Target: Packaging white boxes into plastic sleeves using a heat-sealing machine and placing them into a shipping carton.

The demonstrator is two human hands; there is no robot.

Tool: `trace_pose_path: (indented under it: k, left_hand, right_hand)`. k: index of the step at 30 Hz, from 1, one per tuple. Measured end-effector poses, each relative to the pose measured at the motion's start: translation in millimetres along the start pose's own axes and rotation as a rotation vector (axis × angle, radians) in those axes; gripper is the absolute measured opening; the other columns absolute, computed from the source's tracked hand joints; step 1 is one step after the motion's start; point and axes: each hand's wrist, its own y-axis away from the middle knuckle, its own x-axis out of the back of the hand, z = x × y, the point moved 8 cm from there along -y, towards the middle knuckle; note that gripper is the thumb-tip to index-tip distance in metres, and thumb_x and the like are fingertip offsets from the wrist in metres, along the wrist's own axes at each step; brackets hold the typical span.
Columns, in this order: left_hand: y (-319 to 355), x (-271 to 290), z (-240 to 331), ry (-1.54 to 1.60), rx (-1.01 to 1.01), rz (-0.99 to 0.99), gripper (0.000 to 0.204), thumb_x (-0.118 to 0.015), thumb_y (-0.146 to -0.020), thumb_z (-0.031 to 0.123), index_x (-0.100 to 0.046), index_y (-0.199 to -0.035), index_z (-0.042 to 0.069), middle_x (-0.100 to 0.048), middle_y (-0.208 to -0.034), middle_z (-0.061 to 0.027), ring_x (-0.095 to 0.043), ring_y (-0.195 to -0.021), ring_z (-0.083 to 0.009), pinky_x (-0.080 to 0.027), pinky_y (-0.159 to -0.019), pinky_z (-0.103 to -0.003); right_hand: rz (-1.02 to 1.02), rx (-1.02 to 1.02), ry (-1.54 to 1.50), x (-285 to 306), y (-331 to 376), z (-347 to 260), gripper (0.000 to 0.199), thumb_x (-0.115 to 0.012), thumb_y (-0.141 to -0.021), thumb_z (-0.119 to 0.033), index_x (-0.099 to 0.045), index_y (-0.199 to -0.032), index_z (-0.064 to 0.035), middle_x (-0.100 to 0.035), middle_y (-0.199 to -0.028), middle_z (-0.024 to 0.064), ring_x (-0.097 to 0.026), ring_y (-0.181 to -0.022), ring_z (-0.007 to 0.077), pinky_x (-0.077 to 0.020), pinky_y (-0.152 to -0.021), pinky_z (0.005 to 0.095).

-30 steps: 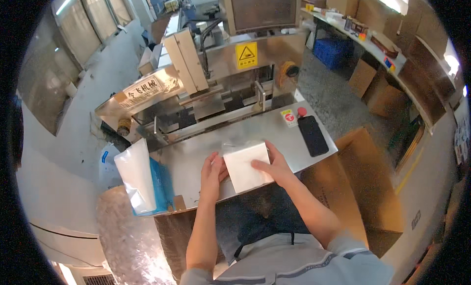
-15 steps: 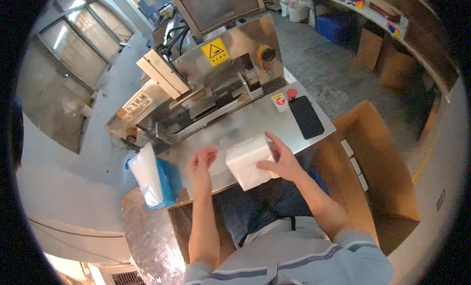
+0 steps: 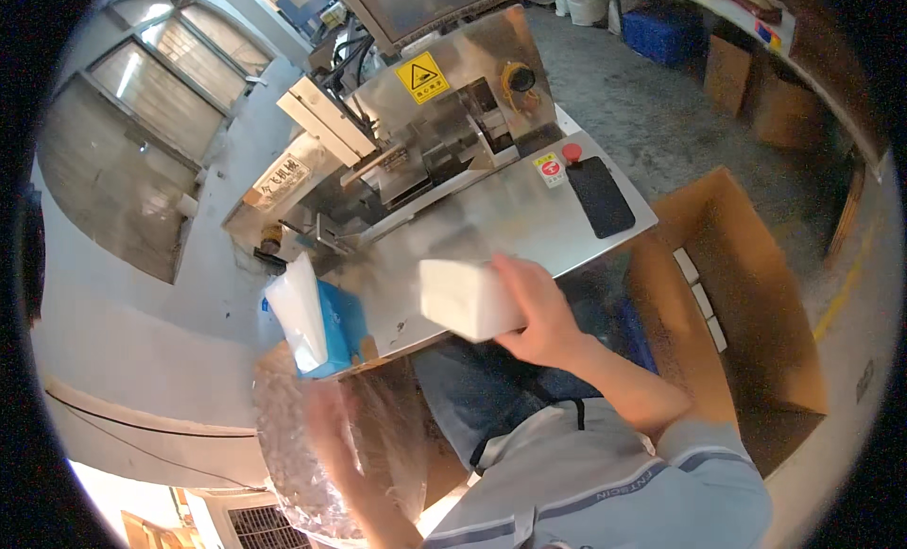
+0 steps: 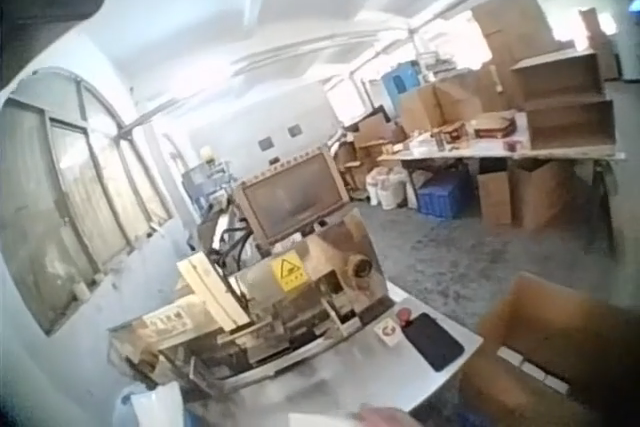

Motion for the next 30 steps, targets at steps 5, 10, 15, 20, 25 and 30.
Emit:
trace_pose_path:
  k: [5,10,15,20,25,30]
  left_hand:
    - [30,-229,-10,0.794,0.349,-0.558,0.064,-0.052,-0.1,0.05,-0.046,-0.139,0.0,-0.058,-0.133,-0.018,-0.061,-0.115,-0.031,-0.051,-0.094,-0.048]
    - [16,-279,7,0.568,0.256,-0.768,0.078,-0.049,-0.087,0.046,-0.041,-0.144,-0.007,-0.055,-0.137,-0.0245,-0.056,-0.124,-0.0374,-0.045,-0.106,-0.05]
    - [96,-384,85,0.341,0.021,-1.144,0.103,-0.069,-0.074,0.017,-0.014,-0.16,0.006,-0.047,-0.142,-0.0244,-0.052,-0.127,-0.0375,-0.042,-0.109,-0.047]
    - [97,-443,89,0.004,-0.243,-1.085,0.094,-0.073,-0.089,0.016,-0.013,-0.16,0.006,-0.05,-0.139,-0.02,-0.048,-0.129,-0.0288,-0.037,-0.109,-0.04]
    - [20,-436,10,-0.55,-0.54,-0.763,0.081,-0.072,-0.091,0.027,-0.029,-0.153,-0.003,-0.039,-0.15,-0.0273,-0.039,-0.14,-0.0387,-0.029,-0.116,-0.048]
    - [40,-463,9,-1.216,-1.137,-0.501,0.087,-0.069,-0.089,0.052,-0.038,-0.149,-0.002,-0.035,-0.153,-0.029,-0.037,-0.139,-0.0471,-0.032,-0.112,-0.055]
  right_hand:
    - [-0.187,0.4,0.084,-5,24,-61,0.05,-0.066,-0.077,-0.011,-0.058,-0.126,-0.0038,-0.061,-0.126,0.015,-0.06,-0.111,0.0339,-0.0498,-0.093,0.0465]
    - [-0.078,0.162,-0.005,70,35,-32,0.062,-0.075,-0.083,-0.017,-0.051,-0.137,0.0011,-0.053,-0.138,0.0208,-0.053,-0.126,0.0375,-0.0436,-0.107,0.0464]
    - [-0.042,-0.847,-0.893,120,81,67,0.075,-0.082,-0.083,-0.03,-0.043,-0.14,0.0006,-0.058,-0.129,0.0131,-0.054,-0.121,0.0202,-0.0451,-0.105,0.0379]
    - [0.255,-0.824,-0.221,263,104,113,0.067,-0.088,-0.073,-0.028,-0.053,-0.125,-0.006,-0.066,-0.112,0.0082,-0.062,-0.105,0.0166,-0.0522,-0.091,0.0369]
    - [0.199,-1.112,0.27,356,216,186,0.091,-0.086,-0.075,-0.026,-0.036,-0.146,-0.001,-0.06,-0.129,0.0186,-0.06,-0.118,0.0289,-0.0474,-0.101,0.0389]
    - [0.185,-1.622,0.335,352,488,286,0.092,-0.088,-0.068,-0.035,-0.043,-0.14,0.0018,-0.062,-0.124,0.0235,-0.06,-0.117,0.0359,-0.0458,-0.103,0.0407]
